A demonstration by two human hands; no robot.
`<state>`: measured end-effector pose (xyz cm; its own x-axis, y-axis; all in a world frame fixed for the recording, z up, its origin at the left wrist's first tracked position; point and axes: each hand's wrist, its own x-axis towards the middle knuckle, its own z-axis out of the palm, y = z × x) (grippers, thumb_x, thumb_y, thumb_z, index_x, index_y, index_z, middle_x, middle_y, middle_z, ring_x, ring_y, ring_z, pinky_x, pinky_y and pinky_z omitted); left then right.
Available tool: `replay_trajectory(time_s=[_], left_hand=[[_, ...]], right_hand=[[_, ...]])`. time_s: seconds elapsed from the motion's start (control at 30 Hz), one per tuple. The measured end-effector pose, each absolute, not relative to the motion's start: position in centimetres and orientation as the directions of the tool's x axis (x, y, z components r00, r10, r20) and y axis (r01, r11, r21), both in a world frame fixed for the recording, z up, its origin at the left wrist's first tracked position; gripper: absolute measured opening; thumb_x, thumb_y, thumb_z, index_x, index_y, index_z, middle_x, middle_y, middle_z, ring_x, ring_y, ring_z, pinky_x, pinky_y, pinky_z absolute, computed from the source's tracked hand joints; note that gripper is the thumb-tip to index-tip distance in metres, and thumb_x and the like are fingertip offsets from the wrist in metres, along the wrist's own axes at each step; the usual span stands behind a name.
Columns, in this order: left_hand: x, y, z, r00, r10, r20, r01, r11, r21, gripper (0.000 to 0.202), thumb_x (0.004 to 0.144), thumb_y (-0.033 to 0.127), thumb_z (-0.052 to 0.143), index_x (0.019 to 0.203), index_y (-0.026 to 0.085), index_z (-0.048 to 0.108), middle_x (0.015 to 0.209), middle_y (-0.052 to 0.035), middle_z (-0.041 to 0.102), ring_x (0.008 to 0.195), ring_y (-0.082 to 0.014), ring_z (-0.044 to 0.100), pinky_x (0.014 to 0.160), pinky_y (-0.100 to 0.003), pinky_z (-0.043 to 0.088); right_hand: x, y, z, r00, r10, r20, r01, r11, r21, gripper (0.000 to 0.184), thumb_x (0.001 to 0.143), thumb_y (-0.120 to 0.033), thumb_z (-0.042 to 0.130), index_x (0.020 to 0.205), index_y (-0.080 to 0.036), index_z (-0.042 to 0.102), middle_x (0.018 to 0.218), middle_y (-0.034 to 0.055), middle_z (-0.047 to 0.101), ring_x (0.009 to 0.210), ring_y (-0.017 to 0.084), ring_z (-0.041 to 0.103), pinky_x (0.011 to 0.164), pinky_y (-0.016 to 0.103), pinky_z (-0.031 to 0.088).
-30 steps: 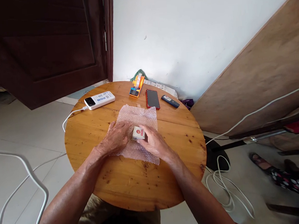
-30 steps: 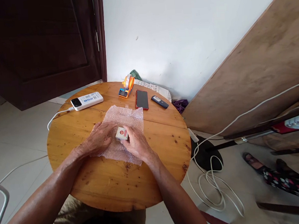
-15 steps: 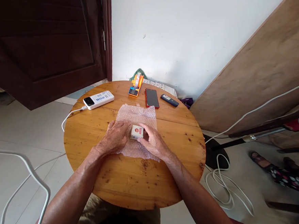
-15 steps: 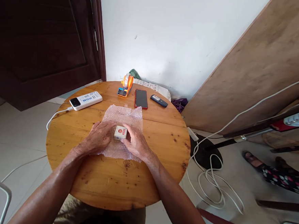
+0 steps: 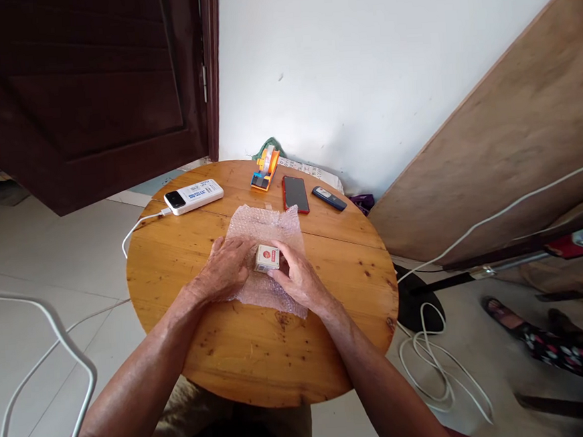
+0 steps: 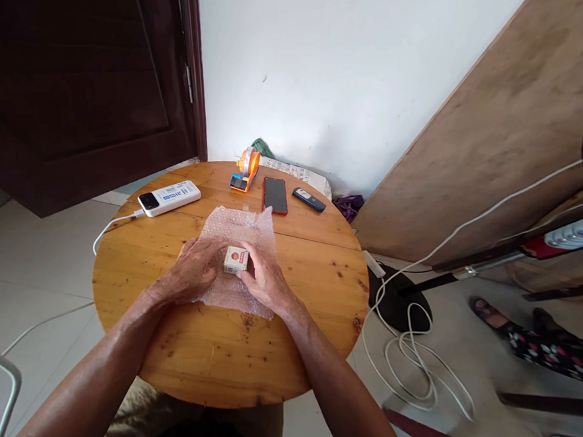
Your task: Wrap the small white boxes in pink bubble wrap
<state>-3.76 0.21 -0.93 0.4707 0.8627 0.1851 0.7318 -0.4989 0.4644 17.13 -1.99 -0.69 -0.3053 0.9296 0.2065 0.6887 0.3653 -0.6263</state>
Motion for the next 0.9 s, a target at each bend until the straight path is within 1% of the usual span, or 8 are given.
replay_trajectory(time_s=[0.23,0.4,0.5,0.6,0.67,0.73,0.8,0.9], left_hand=[[-3.7,0.1,-0.6,0.475,0.864,0.165,0.746,-0.495,0.445,0.065,0.07,0.01,0.047,0.134,0.021,0.053,0.142,-0.0096,0.058,0.135,-0.0265,0.048,0.117,-0.051,0.027],[-3.8,0.1,-0.5,0.475,0.862,0.178,0.733,-0.499,0.462,0.067,0.07,0.01,0.047,0.136,0.021,0.053,0.14,-0.01,0.059,0.135,-0.0276,0.048,0.116,-0.052,0.028],[-3.8,0.0,-0.5,0.474,0.857,0.202,0.723,-0.51,0.466,0.065,0.069,0.01,0.048,0.133,0.021,0.056,0.137,-0.0099,0.061,0.133,-0.0285,0.05,0.115,-0.052,0.031],[-3.7,0.2,-0.5,0.451,0.864,0.226,0.715,-0.501,0.487,0.064,0.067,0.008,0.049,0.129,0.023,0.059,0.134,-0.0084,0.064,0.13,-0.0276,0.053,0.114,-0.051,0.035],[-3.7,0.3,-0.5,0.428,0.867,0.255,0.693,-0.496,0.523,0.061,0.067,0.008,0.05,0.126,0.023,0.062,0.133,-0.0077,0.065,0.129,-0.0272,0.054,0.114,-0.05,0.037],[-3.8,0.4,-0.6,0.409,0.864,0.293,0.646,-0.501,0.575,0.056,0.071,0.009,0.051,0.124,0.021,0.063,0.133,-0.0086,0.065,0.129,-0.0268,0.055,0.113,-0.047,0.039],[-4.0,0.4,-0.6,0.414,0.849,0.329,0.578,-0.524,0.626,0.05,0.077,0.013,0.052,0.125,0.019,0.063,0.136,-0.0106,0.063,0.13,-0.0265,0.055,0.113,-0.045,0.042],[-4.3,0.1,0.1,0.462,0.819,0.339,0.473,-0.551,0.687,0.044,0.087,0.025,0.055,0.13,0.019,0.061,0.143,-0.0111,0.058,0.135,-0.0272,0.05,0.115,-0.045,0.04]], right_hand=[[17.2,-1.9,-0.7,-0.311,0.933,0.18,0.682,0.351,-0.642,0.064,0.081,-0.013,0.062,0.142,-0.02,0.045,0.138,0.0138,0.059,0.126,0.028,0.056,0.108,0.048,0.044],[17.8,-2.4,0.3,-0.3,0.94,0.165,0.604,0.321,-0.729,0.067,0.081,-0.017,0.063,0.144,-0.023,0.041,0.136,0.0132,0.059,0.12,0.026,0.06,0.103,0.047,0.049],[18.7,-3.2,1.5,-0.32,0.938,0.134,0.558,0.301,-0.773,0.055,0.082,-0.023,0.065,0.134,-0.025,0.047,0.135,0.012,0.058,0.121,0.025,0.06,0.1,0.046,0.051],[19.7,-4.2,2.6,-0.4,0.91,0.113,0.562,0.341,-0.754,0.038,0.08,-0.03,0.072,0.113,-0.026,0.054,0.145,0.0105,0.048,0.135,0.027,0.048,0.103,0.046,0.05],[20.0,-5.0,3.0,-0.467,0.879,0.093,0.58,0.384,-0.719,0.036,0.076,-0.032,0.078,0.103,-0.025,0.055,0.15,0.01,0.043,0.141,0.029,0.042,0.104,0.046,0.049],[20.0,-5.6,3.0,-0.514,0.854,0.076,0.608,0.426,-0.67,0.038,0.072,-0.03,0.082,0.1,-0.025,0.057,0.153,0.0108,0.039,0.142,0.031,0.041,0.106,0.047,0.047],[19.8,-6.0,2.7,-0.511,0.854,0.101,0.646,0.459,-0.61,0.03,0.075,-0.026,0.079,0.098,-0.024,0.059,0.154,0.0122,0.038,0.141,0.032,0.042,0.109,0.049,0.044],[19.4,-5.9,2.0,-0.446,0.875,0.185,0.678,0.466,-0.569,0.002,0.089,-0.021,0.061,0.089,-0.022,0.062,0.145,0.013,0.049,0.132,0.028,0.053,0.105,0.046,0.046]])
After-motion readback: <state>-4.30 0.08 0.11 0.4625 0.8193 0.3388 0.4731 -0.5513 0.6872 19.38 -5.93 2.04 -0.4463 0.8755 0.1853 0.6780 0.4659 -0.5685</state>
